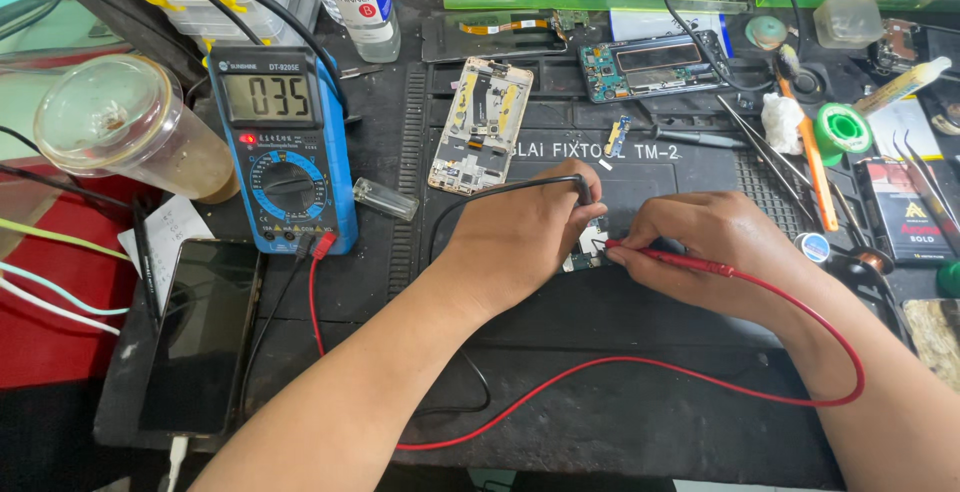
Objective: The person uses a pencil to point at components on a small circuit board. They then use a multimeter with red and black probes to test various points on the board, observing the readings on the multimeter's display.
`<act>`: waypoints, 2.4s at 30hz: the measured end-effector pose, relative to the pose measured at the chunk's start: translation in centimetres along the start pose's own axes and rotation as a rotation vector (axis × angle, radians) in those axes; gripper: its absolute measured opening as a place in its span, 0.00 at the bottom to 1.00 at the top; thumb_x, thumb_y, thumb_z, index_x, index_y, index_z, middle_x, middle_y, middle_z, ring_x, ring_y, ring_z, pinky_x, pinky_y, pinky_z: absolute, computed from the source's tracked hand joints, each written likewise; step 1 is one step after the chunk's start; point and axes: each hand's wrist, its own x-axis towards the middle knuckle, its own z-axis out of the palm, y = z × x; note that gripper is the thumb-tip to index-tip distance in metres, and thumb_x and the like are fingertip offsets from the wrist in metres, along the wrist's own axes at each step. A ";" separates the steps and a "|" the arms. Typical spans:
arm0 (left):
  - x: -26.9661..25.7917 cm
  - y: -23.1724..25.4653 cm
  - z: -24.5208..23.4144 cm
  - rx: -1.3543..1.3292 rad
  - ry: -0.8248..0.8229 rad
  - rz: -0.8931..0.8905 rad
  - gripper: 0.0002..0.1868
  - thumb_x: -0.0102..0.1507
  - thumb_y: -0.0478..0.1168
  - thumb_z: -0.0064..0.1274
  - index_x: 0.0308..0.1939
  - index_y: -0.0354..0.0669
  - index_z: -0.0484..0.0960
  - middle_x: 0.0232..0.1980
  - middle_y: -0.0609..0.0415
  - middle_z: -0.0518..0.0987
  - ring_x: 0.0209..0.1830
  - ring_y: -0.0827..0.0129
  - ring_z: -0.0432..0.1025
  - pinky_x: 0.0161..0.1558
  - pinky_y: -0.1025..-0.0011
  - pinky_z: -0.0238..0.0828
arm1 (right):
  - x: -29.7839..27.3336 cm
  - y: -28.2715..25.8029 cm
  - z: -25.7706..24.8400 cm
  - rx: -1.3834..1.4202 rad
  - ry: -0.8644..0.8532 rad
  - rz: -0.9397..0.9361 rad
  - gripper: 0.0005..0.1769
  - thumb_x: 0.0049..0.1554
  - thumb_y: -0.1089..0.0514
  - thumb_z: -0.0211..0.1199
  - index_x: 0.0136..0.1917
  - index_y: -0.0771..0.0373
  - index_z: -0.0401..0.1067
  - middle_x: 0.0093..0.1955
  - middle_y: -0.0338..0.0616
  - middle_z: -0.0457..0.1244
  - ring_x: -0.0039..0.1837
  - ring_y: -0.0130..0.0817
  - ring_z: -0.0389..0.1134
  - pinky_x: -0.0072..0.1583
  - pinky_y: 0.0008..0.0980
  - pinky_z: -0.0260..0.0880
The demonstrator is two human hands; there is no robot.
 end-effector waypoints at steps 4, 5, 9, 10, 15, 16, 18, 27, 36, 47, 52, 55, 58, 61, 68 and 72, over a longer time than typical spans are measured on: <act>0.0 0.1 -0.2 -0.014 -0.015 0.006 0.10 0.73 0.51 0.36 0.47 0.53 0.69 0.39 0.67 0.76 0.29 0.63 0.76 0.24 0.60 0.66 | 0.0 0.1 0.1 -0.011 0.003 -0.006 0.08 0.55 0.53 0.70 0.38 0.52 0.72 0.32 0.33 0.69 0.31 0.36 0.67 0.37 0.34 0.62; 0.0 0.2 -0.2 -0.025 -0.009 0.021 0.11 0.73 0.50 0.35 0.46 0.52 0.69 0.42 0.67 0.75 0.29 0.63 0.76 0.24 0.60 0.65 | -0.1 0.1 0.1 -0.014 0.005 -0.013 0.08 0.55 0.53 0.70 0.38 0.52 0.72 0.32 0.33 0.69 0.31 0.36 0.67 0.37 0.34 0.62; 0.0 0.0 0.1 -0.001 0.012 0.027 0.11 0.73 0.50 0.37 0.46 0.51 0.71 0.42 0.67 0.77 0.30 0.63 0.78 0.25 0.61 0.66 | -0.1 0.0 0.1 -0.013 0.002 0.000 0.07 0.54 0.53 0.70 0.38 0.52 0.73 0.31 0.34 0.68 0.31 0.37 0.66 0.36 0.34 0.61; 0.1 -0.1 0.1 0.000 -0.003 0.010 0.11 0.73 0.51 0.36 0.47 0.53 0.70 0.39 0.66 0.77 0.30 0.63 0.77 0.24 0.60 0.66 | -0.1 0.0 0.0 -0.009 0.003 0.002 0.07 0.54 0.54 0.70 0.38 0.52 0.73 0.32 0.34 0.68 0.31 0.36 0.67 0.37 0.34 0.62; 0.0 -0.3 0.3 -0.006 0.025 0.027 0.10 0.73 0.50 0.38 0.48 0.52 0.70 0.37 0.64 0.78 0.30 0.63 0.77 0.24 0.61 0.66 | -0.2 0.2 0.1 -0.019 -0.004 -0.005 0.08 0.55 0.52 0.70 0.39 0.52 0.72 0.31 0.34 0.67 0.31 0.37 0.66 0.37 0.34 0.61; 0.0 -0.4 0.4 0.004 0.029 0.027 0.10 0.73 0.50 0.38 0.48 0.53 0.70 0.34 0.64 0.78 0.29 0.63 0.77 0.24 0.61 0.66 | -0.1 0.1 0.1 -0.022 -0.001 -0.001 0.08 0.55 0.53 0.70 0.38 0.52 0.72 0.31 0.33 0.67 0.31 0.36 0.66 0.37 0.34 0.61; 0.1 -0.4 0.5 0.016 0.035 0.027 0.10 0.73 0.50 0.38 0.48 0.53 0.70 0.32 0.63 0.78 0.29 0.63 0.77 0.24 0.61 0.66 | -0.1 0.1 0.0 -0.024 0.002 0.002 0.09 0.54 0.53 0.70 0.38 0.52 0.72 0.31 0.33 0.67 0.30 0.36 0.65 0.38 0.34 0.61; -0.2 -0.5 0.2 -0.023 0.063 0.034 0.08 0.72 0.50 0.37 0.45 0.55 0.68 0.38 0.65 0.79 0.33 0.62 0.78 0.28 0.59 0.66 | 0.0 0.0 0.5 -0.029 0.006 0.015 0.05 0.52 0.53 0.70 0.37 0.50 0.74 0.33 0.28 0.72 0.33 0.32 0.72 0.41 0.31 0.67; 0.0 -0.7 0.8 -0.036 0.075 0.064 0.09 0.73 0.49 0.38 0.46 0.52 0.69 0.40 0.67 0.79 0.35 0.64 0.79 0.27 0.61 0.66 | -0.2 0.3 0.4 -0.051 0.032 -0.015 0.08 0.54 0.54 0.70 0.37 0.53 0.72 0.31 0.30 0.69 0.32 0.36 0.68 0.39 0.33 0.65; 0.0 -0.5 0.4 0.005 0.078 0.039 0.09 0.72 0.50 0.39 0.47 0.54 0.70 0.34 0.64 0.80 0.31 0.63 0.78 0.25 0.61 0.66 | -0.1 0.2 0.1 -0.019 0.008 -0.031 0.08 0.55 0.53 0.70 0.38 0.53 0.72 0.33 0.34 0.69 0.32 0.38 0.69 0.37 0.34 0.63; 0.1 -0.5 0.3 0.006 0.058 0.027 0.09 0.72 0.51 0.39 0.47 0.54 0.70 0.33 0.63 0.80 0.32 0.61 0.78 0.26 0.61 0.67 | -0.1 0.1 0.0 -0.007 -0.007 -0.017 0.08 0.55 0.53 0.70 0.38 0.53 0.73 0.33 0.34 0.70 0.33 0.37 0.70 0.38 0.34 0.64; 0.1 -0.4 0.3 0.004 0.048 0.018 0.09 0.72 0.51 0.38 0.47 0.54 0.70 0.33 0.64 0.80 0.33 0.62 0.79 0.26 0.60 0.67 | -0.1 0.0 -0.1 -0.004 -0.011 -0.007 0.08 0.55 0.53 0.70 0.39 0.52 0.73 0.33 0.34 0.70 0.33 0.37 0.69 0.38 0.33 0.64; 0.0 -0.4 0.3 -0.008 0.054 0.022 0.09 0.73 0.51 0.38 0.47 0.55 0.70 0.35 0.65 0.80 0.32 0.63 0.78 0.26 0.61 0.66 | -0.1 0.0 -0.1 -0.001 -0.008 -0.007 0.08 0.55 0.53 0.70 0.38 0.53 0.73 0.33 0.34 0.70 0.33 0.37 0.70 0.38 0.33 0.64; 0.0 -0.5 0.4 -0.008 0.069 0.042 0.09 0.73 0.50 0.38 0.46 0.53 0.70 0.37 0.66 0.78 0.32 0.64 0.78 0.26 0.62 0.65 | -0.1 0.1 0.0 -0.003 -0.007 -0.007 0.08 0.55 0.53 0.70 0.38 0.53 0.72 0.33 0.34 0.70 0.33 0.37 0.69 0.38 0.33 0.64; 0.0 -0.5 0.2 -0.022 0.069 0.032 0.09 0.73 0.49 0.39 0.46 0.53 0.71 0.38 0.67 0.78 0.32 0.64 0.77 0.26 0.61 0.65 | 0.0 -0.3 -0.2 0.006 -0.011 -0.001 0.08 0.55 0.53 0.69 0.38 0.53 0.72 0.33 0.33 0.70 0.33 0.35 0.69 0.38 0.33 0.64; 0.1 -0.6 0.2 -0.026 0.054 0.018 0.08 0.72 0.49 0.40 0.46 0.53 0.70 0.38 0.66 0.78 0.32 0.62 0.77 0.27 0.60 0.65 | 0.0 -0.2 -0.2 0.001 -0.013 -0.001 0.08 0.55 0.53 0.69 0.38 0.53 0.72 0.34 0.33 0.70 0.34 0.36 0.70 0.39 0.33 0.65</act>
